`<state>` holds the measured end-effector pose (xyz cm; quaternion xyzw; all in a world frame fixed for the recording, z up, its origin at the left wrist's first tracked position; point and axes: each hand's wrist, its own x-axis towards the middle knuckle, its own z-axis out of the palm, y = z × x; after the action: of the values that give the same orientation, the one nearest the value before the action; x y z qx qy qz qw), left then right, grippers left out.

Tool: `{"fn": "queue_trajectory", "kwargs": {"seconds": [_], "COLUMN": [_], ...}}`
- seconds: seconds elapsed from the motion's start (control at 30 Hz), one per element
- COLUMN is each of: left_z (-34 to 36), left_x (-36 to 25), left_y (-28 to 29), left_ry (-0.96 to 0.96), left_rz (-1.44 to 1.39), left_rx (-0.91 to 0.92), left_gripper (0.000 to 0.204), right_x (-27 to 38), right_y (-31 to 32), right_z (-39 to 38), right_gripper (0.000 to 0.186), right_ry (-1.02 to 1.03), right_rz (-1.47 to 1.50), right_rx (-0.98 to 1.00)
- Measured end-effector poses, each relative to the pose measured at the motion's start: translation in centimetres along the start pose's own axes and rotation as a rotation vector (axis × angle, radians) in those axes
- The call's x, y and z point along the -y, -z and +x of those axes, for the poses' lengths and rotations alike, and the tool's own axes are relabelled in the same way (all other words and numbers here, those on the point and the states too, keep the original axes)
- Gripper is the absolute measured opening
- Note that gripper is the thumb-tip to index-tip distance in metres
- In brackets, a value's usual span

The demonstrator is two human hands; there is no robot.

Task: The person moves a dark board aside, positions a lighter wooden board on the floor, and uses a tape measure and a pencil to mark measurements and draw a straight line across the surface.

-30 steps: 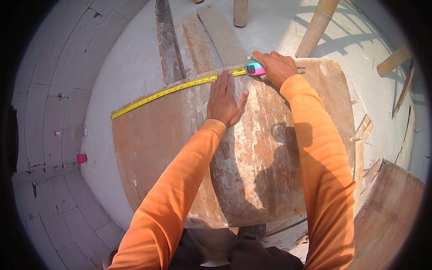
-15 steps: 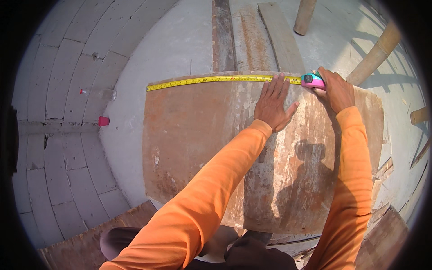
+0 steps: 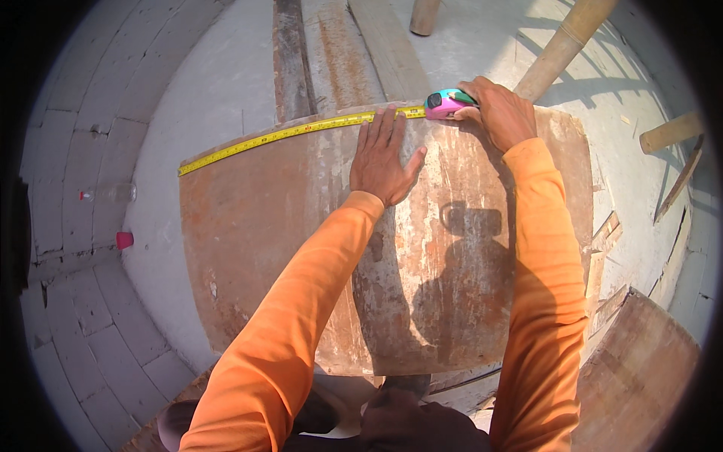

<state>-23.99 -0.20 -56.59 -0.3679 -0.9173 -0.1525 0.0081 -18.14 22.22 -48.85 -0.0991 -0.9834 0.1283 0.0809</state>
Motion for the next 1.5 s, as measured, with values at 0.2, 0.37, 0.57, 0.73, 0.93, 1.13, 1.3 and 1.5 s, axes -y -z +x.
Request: {"fn": "queue_trajectory", "kwargs": {"seconds": [0.2,0.37,0.57,0.73,0.93,1.13,1.3,1.5], "left_z": [-0.2,-0.1,-0.2,-0.3,-0.2,-0.1,-0.3,-0.2], "left_x": [0.3,0.3,0.5,0.6,0.5,0.3,0.5,0.6], "left_y": [0.0,-0.3,-0.3,-0.6,-0.8,-0.5,-0.5,-0.9], "left_ry": [-0.01,-0.008,-0.012,-0.015,-0.025,-0.034,-0.042,-0.049], "left_rz": [-0.018,-0.02,-0.021,-0.043,-0.043,-0.066,-0.052,-0.072], "left_rx": [-0.01,-0.015,-0.04,-0.076,-0.097,-0.106,-0.107,-0.142], "left_gripper": [0.075,0.074,0.073,0.07,0.063,0.06,0.061,0.061], "right_x": [0.5,2.7,6.4,6.1,5.5,6.1,7.3,7.7], "right_y": [0.0,0.1,-1.4,-1.2,-2.8,-6.4,-9.2,-11.6], "right_z": [-0.6,-1.9,-4.5,-4.8,-4.3,-4.6,-3.1,-2.5], "right_gripper": [0.034,0.035,0.042,0.047,0.037,0.038,0.023,0.018], "right_ry": [-0.015,-0.166,-0.338,-0.363,-0.466,-0.414,-0.379,-0.352], "right_rz": [0.063,0.375,0.994,1.066,1.805,1.855,1.283,1.258], "right_rx": [-0.121,-0.179,0.087,0.371,0.233,-0.065,-0.349,-0.536]}}
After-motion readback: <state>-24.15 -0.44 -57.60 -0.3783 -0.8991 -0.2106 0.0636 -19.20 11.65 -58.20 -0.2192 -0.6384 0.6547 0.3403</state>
